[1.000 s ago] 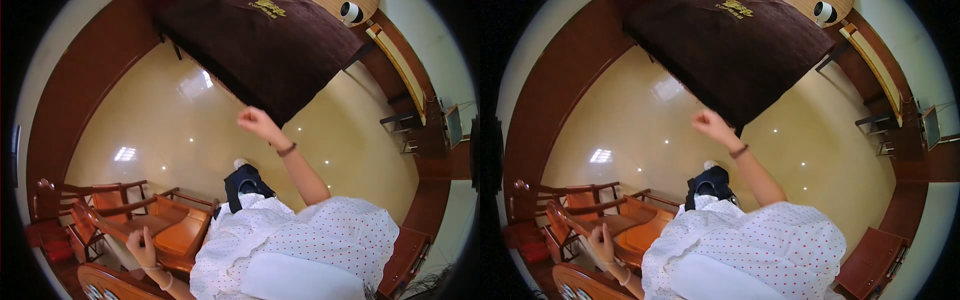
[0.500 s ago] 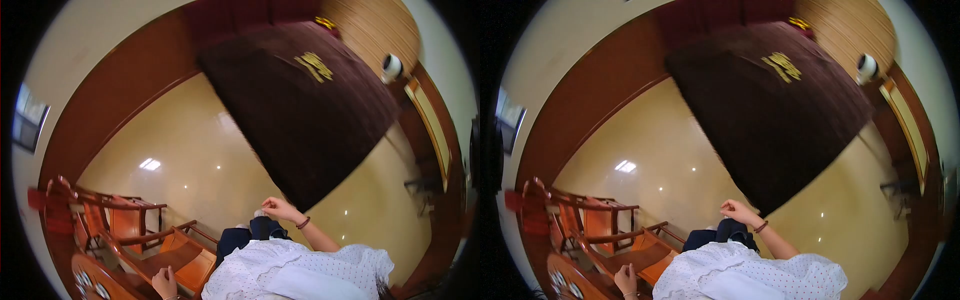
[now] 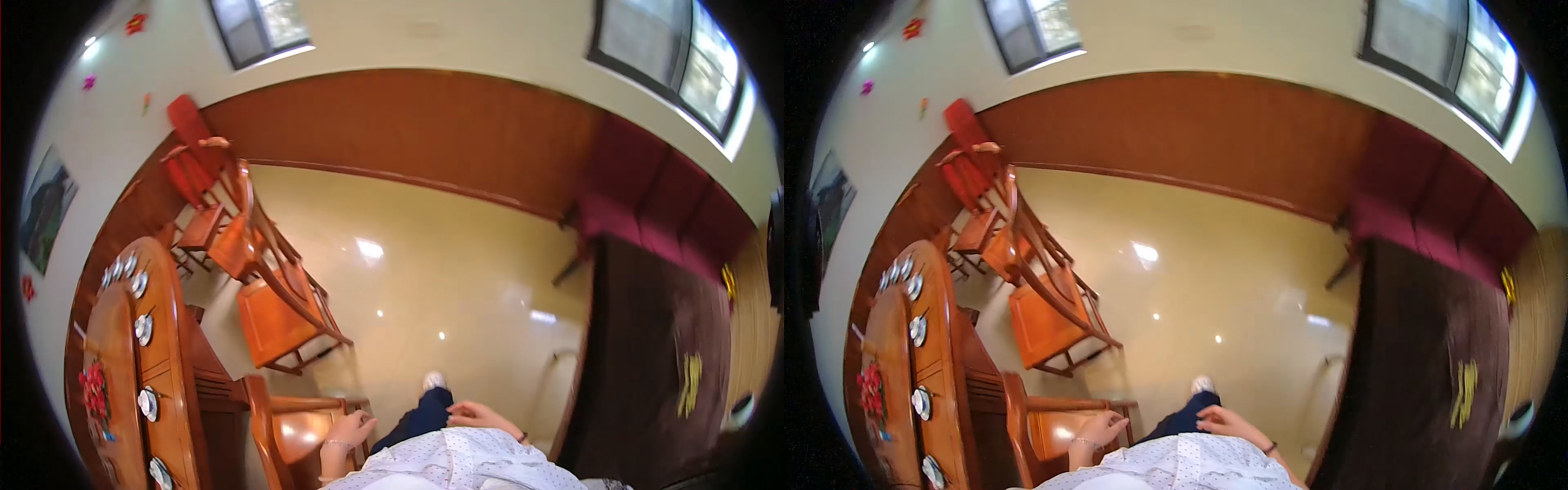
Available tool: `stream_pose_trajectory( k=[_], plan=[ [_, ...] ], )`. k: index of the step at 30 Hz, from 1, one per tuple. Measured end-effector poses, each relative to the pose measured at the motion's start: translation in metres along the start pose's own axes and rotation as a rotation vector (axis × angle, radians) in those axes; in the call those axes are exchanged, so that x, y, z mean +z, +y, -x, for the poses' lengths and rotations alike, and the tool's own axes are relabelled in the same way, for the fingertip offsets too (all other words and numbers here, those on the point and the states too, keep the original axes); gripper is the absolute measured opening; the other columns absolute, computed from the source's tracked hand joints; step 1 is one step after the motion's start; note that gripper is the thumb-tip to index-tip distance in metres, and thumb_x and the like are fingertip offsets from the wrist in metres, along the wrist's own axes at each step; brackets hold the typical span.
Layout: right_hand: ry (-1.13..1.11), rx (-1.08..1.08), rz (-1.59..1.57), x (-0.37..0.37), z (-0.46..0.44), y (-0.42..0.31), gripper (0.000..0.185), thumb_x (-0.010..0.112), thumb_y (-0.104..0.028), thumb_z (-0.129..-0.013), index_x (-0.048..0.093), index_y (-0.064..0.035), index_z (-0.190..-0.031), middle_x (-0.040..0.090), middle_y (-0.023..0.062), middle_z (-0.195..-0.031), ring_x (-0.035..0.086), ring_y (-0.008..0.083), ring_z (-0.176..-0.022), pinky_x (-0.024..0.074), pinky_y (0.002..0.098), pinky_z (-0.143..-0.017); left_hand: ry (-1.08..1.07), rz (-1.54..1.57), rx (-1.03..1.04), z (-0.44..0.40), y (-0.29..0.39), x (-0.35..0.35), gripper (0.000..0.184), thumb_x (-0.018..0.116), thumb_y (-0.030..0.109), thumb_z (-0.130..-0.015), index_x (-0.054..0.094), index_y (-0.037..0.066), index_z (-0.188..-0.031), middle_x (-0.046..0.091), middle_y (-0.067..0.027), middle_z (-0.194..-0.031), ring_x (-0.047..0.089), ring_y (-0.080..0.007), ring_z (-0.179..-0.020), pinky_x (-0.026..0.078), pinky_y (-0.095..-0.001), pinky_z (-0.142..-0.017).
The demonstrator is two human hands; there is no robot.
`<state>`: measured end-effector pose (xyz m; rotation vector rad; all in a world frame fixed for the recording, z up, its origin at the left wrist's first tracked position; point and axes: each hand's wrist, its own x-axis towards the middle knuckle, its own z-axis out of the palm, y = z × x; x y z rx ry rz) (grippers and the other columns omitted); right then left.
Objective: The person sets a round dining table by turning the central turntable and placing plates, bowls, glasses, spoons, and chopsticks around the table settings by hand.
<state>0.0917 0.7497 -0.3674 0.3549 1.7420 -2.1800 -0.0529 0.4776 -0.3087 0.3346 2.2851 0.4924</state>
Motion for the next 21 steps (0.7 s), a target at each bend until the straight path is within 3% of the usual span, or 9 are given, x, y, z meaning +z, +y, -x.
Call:
stream_pose_trajectory(
  k=[2, 6, 10, 12, 16, 18, 21],
  plan=[
    [-0.027, 0.086, 0.099, -0.038, -0.041, -0.037, 0.031, 0.058, -0.017, -0.085, 0.050, 0.0003, -0.110, 0.062, 0.0093, -0.090, 0.059, 0.0135, -0.086, 0.0447, 0.0245, -0.077, 0.103, -0.164, -0.015, -0.066, -0.001, -0.048, 0.050, 0.051, 0.045, -0.081, 0.056, 0.001, -0.105, 0.062, -0.0198, -0.093, 0.060, -0.0327, -0.085, 0.047, -0.0381, -0.076],
    [0.192, 0.083, 0.050, -0.089, -0.110, -0.128, 0.028, 0.058, -0.015, -0.084, 0.052, 0.0001, -0.108, 0.063, 0.0107, -0.088, 0.059, 0.0133, -0.083, 0.0454, 0.0237, -0.073, 0.318, 0.020, 0.068, -0.130, 0.080, -0.165, 0.047, 0.048, 0.042, -0.084, 0.056, 0.001, -0.105, 0.062, -0.0205, -0.088, 0.059, -0.0347, -0.085, 0.046, -0.0404, -0.077],
    [0.371, 0.069, 0.130, -0.160, -0.200, -0.186, 0.025, 0.058, -0.016, -0.083, 0.056, 0.0010, -0.102, 0.064, 0.0123, -0.080, 0.060, 0.0136, -0.072, 0.0465, 0.0241, -0.065, 0.323, 0.177, 0.168, -0.249, 0.127, -0.229, 0.048, 0.048, 0.043, -0.084, 0.055, 0.001, -0.106, 0.062, -0.0201, -0.085, 0.059, -0.0346, -0.084, 0.046, -0.0414, -0.076],
    [0.323, 0.102, 0.156, -0.206, -0.264, -0.187, 0.024, 0.058, -0.015, -0.083, 0.056, 0.0010, -0.101, 0.064, 0.0111, -0.079, 0.061, 0.0141, -0.072, 0.0471, 0.0247, -0.064, 0.264, 0.179, 0.264, -0.318, 0.131, -0.239, 0.047, 0.048, 0.043, -0.084, 0.055, 0.003, -0.108, 0.062, -0.0200, -0.085, 0.059, -0.0342, -0.083, 0.046, -0.0416, -0.075],
    [0.105, 0.161, 0.359, -0.263, -0.421, -0.254, 0.023, 0.059, -0.016, -0.082, 0.057, 0.0012, -0.098, 0.063, 0.0108, -0.075, 0.059, 0.0131, -0.066, 0.0459, 0.0238, -0.061, 0.230, 0.175, 0.066, -0.434, 0.127, -0.265, 0.046, 0.049, 0.042, -0.083, 0.054, 0.004, -0.109, 0.062, -0.0202, -0.086, 0.059, -0.0338, -0.083, 0.046, -0.0407, -0.076],
    [0.030, 0.229, 0.363, -0.283, -0.506, -0.289, 0.018, 0.060, -0.015, -0.081, 0.058, 0.0011, -0.091, 0.063, 0.0092, -0.073, 0.058, 0.0113, -0.063, 0.0443, 0.0226, -0.055, 0.284, 0.318, -0.104, -0.475, 0.094, -0.264, 0.045, 0.049, 0.042, -0.083, 0.055, 0.005, -0.108, 0.062, -0.0194, -0.090, 0.059, -0.0328, -0.085, 0.046, -0.0391, -0.077],
    [-0.122, 0.144, 0.456, -0.278, -0.632, -0.381, 0.015, 0.060, -0.015, -0.081, 0.057, -0.0002, -0.083, 0.063, 0.0072, -0.069, 0.057, 0.0093, -0.059, 0.0404, 0.0204, -0.048, 0.493, 0.741, -0.298, -0.496, 0.042, -0.237, 0.039, 0.052, 0.036, -0.081, 0.059, 0.004, -0.103, 0.061, -0.0182, -0.097, 0.059, -0.0309, -0.088, 0.046, -0.0370, -0.078]
  ],
)
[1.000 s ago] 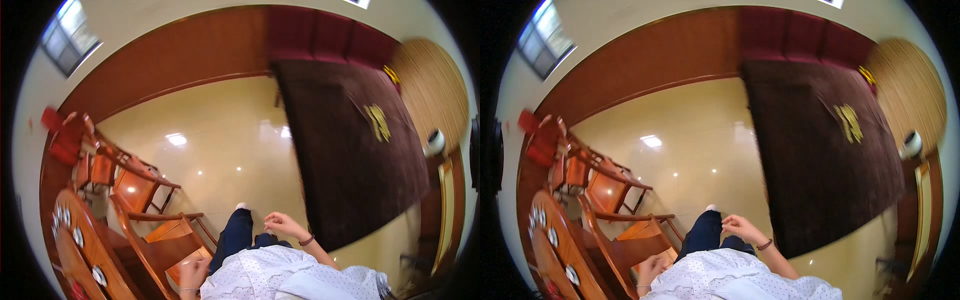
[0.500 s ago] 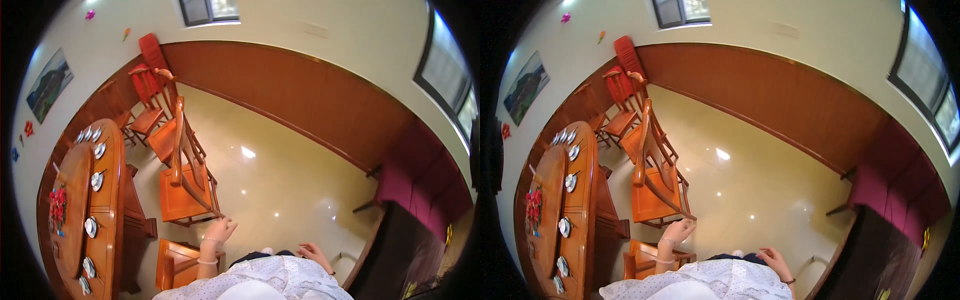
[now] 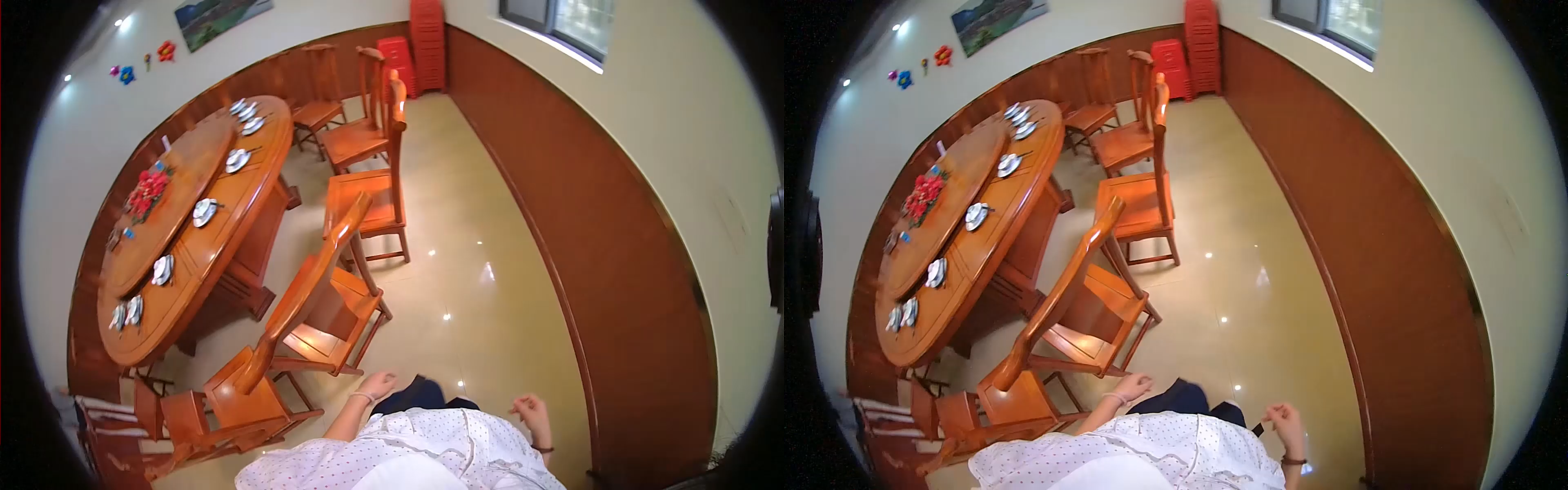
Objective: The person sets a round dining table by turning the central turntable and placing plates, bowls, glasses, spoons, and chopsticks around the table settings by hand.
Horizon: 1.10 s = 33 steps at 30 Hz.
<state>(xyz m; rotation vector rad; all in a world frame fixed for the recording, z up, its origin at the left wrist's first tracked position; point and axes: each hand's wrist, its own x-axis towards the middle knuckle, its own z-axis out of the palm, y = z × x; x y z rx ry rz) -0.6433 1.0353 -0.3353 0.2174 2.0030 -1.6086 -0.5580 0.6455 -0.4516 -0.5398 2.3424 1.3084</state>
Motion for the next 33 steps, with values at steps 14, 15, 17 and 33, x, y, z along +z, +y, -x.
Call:
stream_pose_trajectory(
  k=[14, 15, 17, 33],
  plan=[
    [-0.262, 0.005, 0.028, -0.050, -0.430, -0.273, 0.015, 0.059, -0.013, -0.083, 0.054, 0.0004, -0.081, 0.056, 0.0018, -0.066, 0.053, 0.0074, -0.058, 0.0414, 0.0199, -0.053, 0.221, 0.455, -0.451, -0.261, -0.023, 0.017, 0.034, 0.050, 0.031, -0.081, 0.059, 0.006, -0.102, 0.062, -0.0117, -0.098, 0.058, -0.0246, -0.084, 0.045, -0.0380, -0.073],
    [-0.266, 0.008, 0.035, -0.049, -0.452, -0.298, 0.015, 0.059, -0.013, -0.083, 0.054, 0.0004, -0.081, 0.056, 0.0018, -0.066, 0.053, 0.0074, -0.058, 0.0414, 0.0199, -0.053, 0.212, 0.493, -0.443, -0.311, -0.004, 0.005, 0.035, 0.050, 0.031, -0.081, 0.059, 0.006, -0.104, 0.062, -0.0115, -0.099, 0.058, -0.0243, -0.085, 0.045, -0.0374, -0.075],
    [-0.331, 0.078, 0.094, -0.045, -0.496, -0.343, 0.014, 0.058, -0.013, -0.084, 0.054, 0.0008, -0.084, 0.056, 0.0014, -0.067, 0.051, 0.0061, -0.059, 0.0401, 0.0194, -0.053, 0.191, 0.555, -0.436, -0.442, 0.061, -0.033, 0.038, 0.049, 0.033, -0.081, 0.059, 0.006, -0.107, 0.062, -0.0111, -0.101, 0.058, -0.0237, -0.088, 0.046, -0.0361, -0.077],
    [-0.484, -0.343, 0.276, 0.055, -1.109, -0.736, 0.016, 0.058, -0.013, -0.083, 0.054, 0.0017, -0.085, 0.059, 0.0038, -0.073, 0.055, 0.0091, -0.070, 0.0427, 0.0224, -0.064, 0.391, 0.685, -0.694, -0.860, 0.274, -0.361, 0.041, 0.052, 0.039, -0.085, 0.053, 0.006, -0.110, 0.062, -0.0082, -0.097, 0.059, -0.0155, -0.080, 0.046, -0.0270, -0.064]
  ],
)
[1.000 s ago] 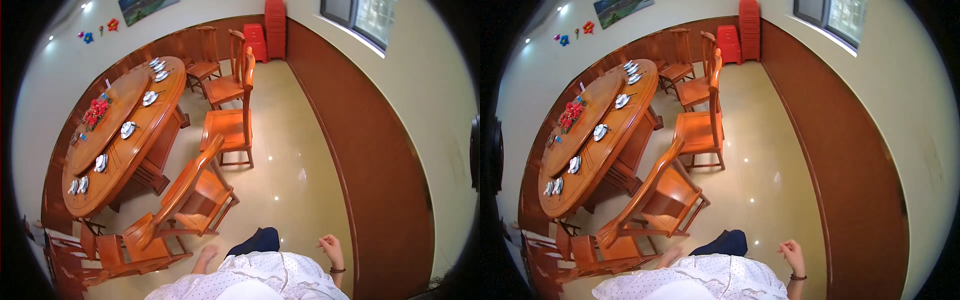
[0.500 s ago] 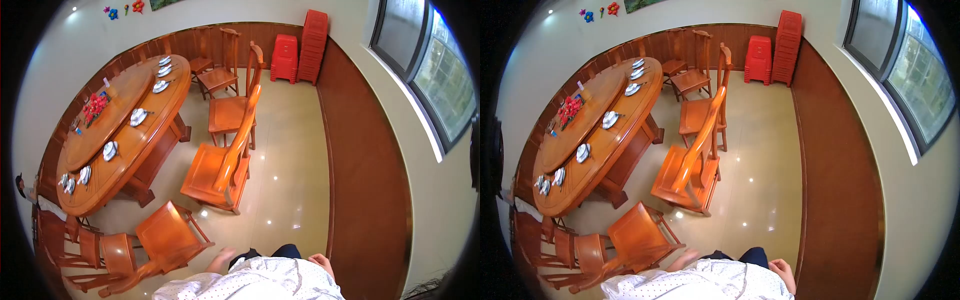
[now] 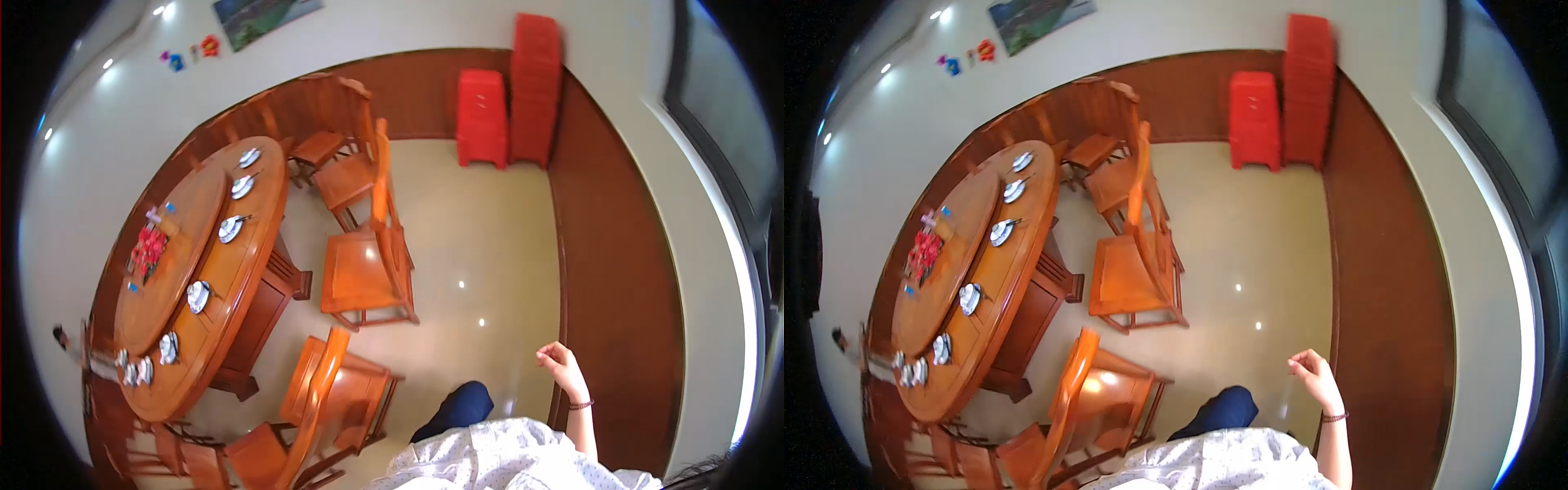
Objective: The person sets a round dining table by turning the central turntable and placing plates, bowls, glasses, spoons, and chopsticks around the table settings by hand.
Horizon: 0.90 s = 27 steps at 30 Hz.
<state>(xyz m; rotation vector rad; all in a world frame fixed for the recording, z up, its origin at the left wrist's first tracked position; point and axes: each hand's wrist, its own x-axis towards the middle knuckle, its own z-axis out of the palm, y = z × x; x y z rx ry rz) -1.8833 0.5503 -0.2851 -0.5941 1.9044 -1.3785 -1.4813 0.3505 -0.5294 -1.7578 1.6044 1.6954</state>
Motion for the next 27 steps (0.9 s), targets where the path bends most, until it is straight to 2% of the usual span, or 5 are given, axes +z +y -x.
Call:
stream_pose_trajectory(
  k=[4, 13, 16, 21, 27],
  plan=[
    [-0.127, -0.094, -0.013, -0.021, -0.179, -0.009, 0.015, 0.057, -0.013, -0.084, 0.055, 0.0012, -0.086, 0.059, 0.0039, -0.072, 0.055, 0.0086, -0.070, 0.0431, 0.0223, -0.065, 0.085, 0.146, -0.082, -0.072, 0.090, 0.024, 0.042, 0.051, 0.040, -0.085, 0.054, 0.006, -0.109, 0.063, -0.0081, -0.096, 0.059, -0.0165, -0.079, 0.046, -0.0282, -0.062],
    [-0.531, 0.164, 0.073, -0.027, -0.446, -0.076, 0.018, 0.055, -0.010, -0.085, 0.053, 0.0039, -0.097, 0.061, 0.0076, -0.081, 0.059, 0.0131, -0.078, 0.0444, 0.0222, -0.067, 0.138, 0.325, -0.327, -0.171, 0.291, 0.045, 0.044, 0.050, 0.042, -0.084, 0.056, 0.005, -0.108, 0.064, -0.0080, -0.092, 0.060, -0.0187, -0.075, 0.046, -0.0310, -0.058],
    [-0.576, 0.248, 0.064, -0.042, -0.542, -0.101, 0.018, 0.055, -0.011, -0.086, 0.053, 0.0033, -0.098, 0.061, 0.0078, -0.082, 0.058, 0.0130, -0.079, 0.0441, 0.0224, -0.068, 0.182, 0.393, -0.252, -0.229, 0.376, 0.042, 0.043, 0.052, 0.042, -0.082, 0.060, 0.004, -0.099, 0.064, -0.0075, -0.087, 0.060, -0.0188, -0.075, 0.046, -0.0321, -0.056],
    [-0.610, 0.300, 0.107, -0.052, -0.757, -0.114, 0.022, 0.057, -0.012, -0.084, 0.053, 0.0018, -0.101, 0.061, 0.0084, -0.085, 0.057, 0.0128, -0.080, 0.0447, 0.0243, -0.074, 0.456, 0.150, -0.439, -0.357, 0.381, 0.074, 0.032, 0.055, 0.031, -0.080, 0.063, 0.004, -0.095, 0.066, -0.0110, -0.083, 0.062, -0.0176, -0.069, 0.048, -0.0290, -0.062],
    [-0.912, -0.137, 0.240, 0.014, -1.031, -0.222, 0.021, 0.058, -0.011, -0.084, 0.054, -0.0002, -0.102, 0.057, 0.0041, -0.088, 0.056, 0.0118, -0.082, 0.0453, 0.0249, -0.075, 0.492, 0.472, -0.565, -0.424, 0.543, 0.090, 0.029, 0.056, 0.029, -0.079, 0.065, 0.005, -0.093, 0.067, -0.0102, -0.082, 0.063, -0.0173, -0.071, 0.049, -0.0297, -0.065]
  ],
)
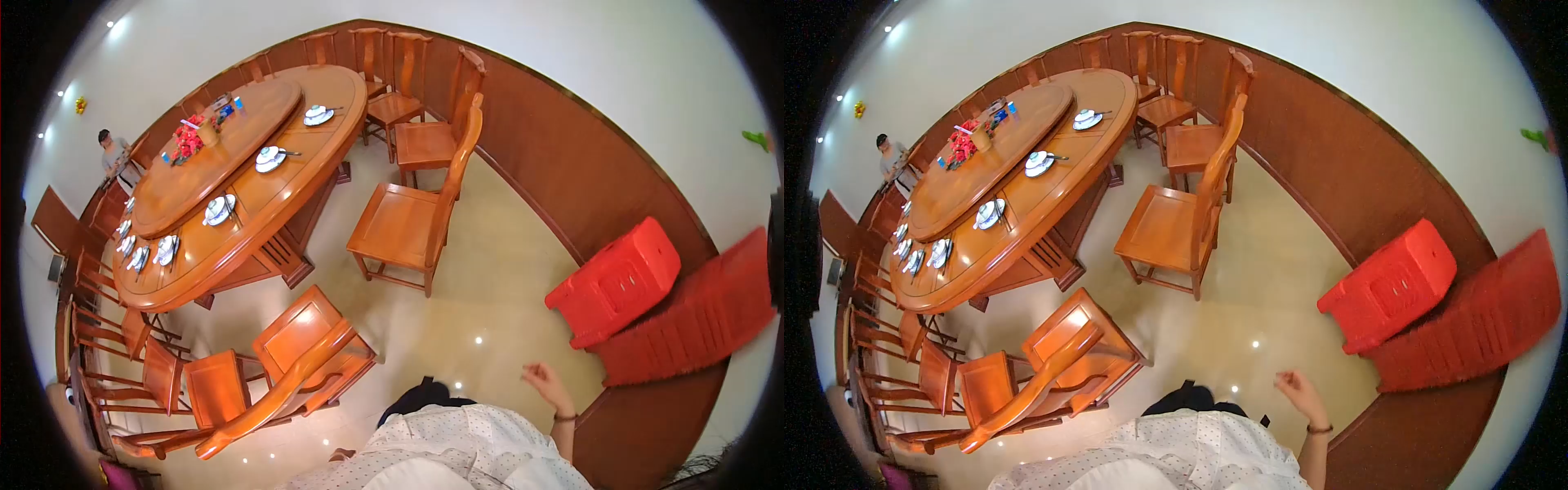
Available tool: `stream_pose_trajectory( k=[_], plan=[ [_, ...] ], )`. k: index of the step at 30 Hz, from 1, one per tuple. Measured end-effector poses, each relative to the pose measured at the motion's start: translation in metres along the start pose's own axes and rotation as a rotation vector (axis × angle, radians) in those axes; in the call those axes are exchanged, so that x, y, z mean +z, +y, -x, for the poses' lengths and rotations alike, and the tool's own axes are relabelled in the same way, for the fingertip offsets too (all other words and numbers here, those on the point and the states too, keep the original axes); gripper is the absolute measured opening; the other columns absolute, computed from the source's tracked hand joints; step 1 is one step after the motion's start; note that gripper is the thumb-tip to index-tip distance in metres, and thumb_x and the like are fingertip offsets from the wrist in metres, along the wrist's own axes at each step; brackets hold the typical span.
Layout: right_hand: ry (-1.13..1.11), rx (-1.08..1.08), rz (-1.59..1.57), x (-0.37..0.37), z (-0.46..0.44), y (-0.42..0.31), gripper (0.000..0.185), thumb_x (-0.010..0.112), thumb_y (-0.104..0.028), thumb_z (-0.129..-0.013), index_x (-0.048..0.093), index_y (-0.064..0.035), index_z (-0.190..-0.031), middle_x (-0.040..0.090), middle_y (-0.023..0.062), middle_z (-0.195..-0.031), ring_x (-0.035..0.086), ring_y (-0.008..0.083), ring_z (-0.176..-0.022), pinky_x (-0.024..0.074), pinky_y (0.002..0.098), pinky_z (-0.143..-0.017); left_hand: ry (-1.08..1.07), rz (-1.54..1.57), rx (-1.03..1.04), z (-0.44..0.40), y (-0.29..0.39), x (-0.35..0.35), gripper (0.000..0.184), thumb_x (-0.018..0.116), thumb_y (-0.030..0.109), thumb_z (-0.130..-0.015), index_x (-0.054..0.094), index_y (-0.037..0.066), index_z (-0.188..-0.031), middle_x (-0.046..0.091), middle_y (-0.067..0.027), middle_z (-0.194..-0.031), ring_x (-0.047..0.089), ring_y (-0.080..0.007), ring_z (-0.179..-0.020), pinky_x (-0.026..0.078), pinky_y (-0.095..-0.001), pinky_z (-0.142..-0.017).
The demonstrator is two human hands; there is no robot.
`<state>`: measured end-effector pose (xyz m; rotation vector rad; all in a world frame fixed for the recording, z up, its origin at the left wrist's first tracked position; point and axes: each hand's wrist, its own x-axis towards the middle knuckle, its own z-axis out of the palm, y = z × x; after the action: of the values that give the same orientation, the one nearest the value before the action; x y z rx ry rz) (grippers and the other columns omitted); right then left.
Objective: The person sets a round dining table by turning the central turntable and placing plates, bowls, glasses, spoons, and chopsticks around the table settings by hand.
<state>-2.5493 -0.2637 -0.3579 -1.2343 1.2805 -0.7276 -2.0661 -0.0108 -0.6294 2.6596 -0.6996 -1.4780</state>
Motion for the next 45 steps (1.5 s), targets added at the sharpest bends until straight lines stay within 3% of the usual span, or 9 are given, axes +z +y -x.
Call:
stream_pose_trajectory(
  k=[5, 10, 15, 17, 26, 31, 34, 39, 45],
  plan=[
    [-0.141, -0.213, 0.069, -0.090, -0.170, -0.106, 0.019, 0.057, -0.011, -0.084, 0.054, -0.0005, -0.100, 0.058, 0.0035, -0.086, 0.056, 0.0109, -0.081, 0.0446, 0.0244, -0.074, -0.125, 0.390, -0.140, 0.007, 0.117, 0.061, 0.029, 0.055, 0.029, -0.078, 0.066, 0.006, -0.091, 0.067, -0.0083, -0.082, 0.064, -0.0173, -0.076, 0.049, -0.0316, -0.068],
    [-0.347, -0.250, 0.096, -0.142, -0.310, -0.125, 0.018, 0.054, -0.007, -0.086, 0.053, -0.0004, -0.103, 0.059, 0.0057, -0.089, 0.057, 0.0116, -0.084, 0.0437, 0.0237, -0.074, -0.198, -0.099, -0.236, -0.036, 0.280, 0.110, 0.034, 0.058, 0.036, -0.074, 0.068, 0.009, -0.092, 0.067, -0.0064, -0.087, 0.062, -0.0199, -0.084, 0.049, -0.0354, -0.073],
    [-0.447, -0.026, 0.028, -0.223, -0.387, -0.120, 0.020, 0.053, -0.008, -0.086, 0.053, 0.0020, -0.103, 0.063, 0.0091, -0.086, 0.059, 0.0129, -0.082, 0.0446, 0.0242, -0.073, -0.411, 0.414, 0.185, -0.114, 0.481, 0.083, 0.028, 0.069, 0.036, -0.069, 0.068, 0.009, -0.075, 0.062, -0.0042, -0.065, 0.056, -0.0159, -0.059, 0.046, -0.0345, -0.058],
    [-0.383, 0.137, -0.055, -0.267, -0.410, -0.123, 0.018, 0.052, -0.006, -0.086, 0.054, 0.0034, -0.101, 0.064, 0.0112, -0.086, 0.060, 0.0136, -0.082, 0.0448, 0.0234, -0.073, -0.145, -0.226, 0.259, -0.064, 0.632, 0.036, 0.043, 0.065, 0.052, -0.066, 0.067, 0.010, -0.073, 0.064, -0.0103, -0.071, 0.060, -0.0210, -0.067, 0.047, -0.0332, -0.066],
    [-0.078, 0.133, -0.019, -0.446, -0.702, -0.114, 0.009, 0.055, -0.004, -0.082, 0.056, 0.0030, -0.088, 0.065, 0.0109, -0.076, 0.060, 0.0125, -0.070, 0.0444, 0.0219, -0.064, 0.094, 0.011, 0.579, 0.011, 1.014, -0.025, 0.036, 0.052, 0.039, -0.082, 0.064, 0.005, -0.078, 0.062, -0.0171, -0.079, 0.059, -0.0314, -0.077, 0.045, -0.0381, -0.071],
    [-0.413, -0.028, 0.128, -0.433, -0.883, -0.201, 0.007, 0.057, -0.005, -0.082, 0.053, -0.0001, -0.078, 0.061, 0.0063, -0.071, 0.057, 0.0109, -0.067, 0.0453, 0.0235, -0.063, 0.469, 0.525, 0.857, 0.091, 1.136, -0.080, 0.013, 0.053, 0.012, -0.083, 0.061, 0.002, -0.080, 0.062, -0.0140, -0.079, 0.060, -0.0295, -0.075, 0.047, -0.0341, -0.067],
    [-0.623, -0.144, 0.189, -0.391, -0.961, -0.265, 0.015, 0.057, -0.012, -0.084, 0.053, 0.0004, -0.077, 0.061, 0.0057, -0.071, 0.057, 0.0096, -0.065, 0.0434, 0.0221, -0.059, 1.160, 0.450, 0.615, 0.104, 1.153, -0.092, 0.008, 0.056, 0.001, -0.079, 0.058, 0.003, -0.071, 0.063, -0.0103, -0.073, 0.060, -0.0240, -0.065, 0.046, -0.0303, -0.059],
    [-1.048, -0.285, 0.004, -0.251, -1.019, -0.341, 0.019, 0.055, -0.017, -0.087, 0.053, -0.0018, -0.075, 0.055, 0.0006, -0.067, 0.051, 0.0073, -0.065, 0.0412, 0.0217, -0.059, 1.742, 0.582, 0.109, 0.078, 1.153, -0.108, 0.028, 0.055, -0.001, -0.080, 0.044, 0.002, -0.054, 0.050, -0.0067, -0.050, 0.044, -0.0172, -0.043, 0.034, -0.0278, -0.045],
    [-1.422, -0.428, 0.128, -0.082, -1.065, -0.394, 0.018, 0.055, -0.019, -0.087, 0.055, -0.0018, -0.085, 0.058, 0.0019, -0.071, 0.055, 0.0076, -0.068, 0.0434, 0.0219, -0.062, 1.793, 0.646, -0.120, 0.030, 1.156, -0.166, 0.036, 0.059, 0.009, -0.082, 0.043, 0.001, -0.051, 0.044, -0.0051, -0.044, 0.036, -0.0115, -0.038, 0.028, -0.0270, -0.039]
  ],
)
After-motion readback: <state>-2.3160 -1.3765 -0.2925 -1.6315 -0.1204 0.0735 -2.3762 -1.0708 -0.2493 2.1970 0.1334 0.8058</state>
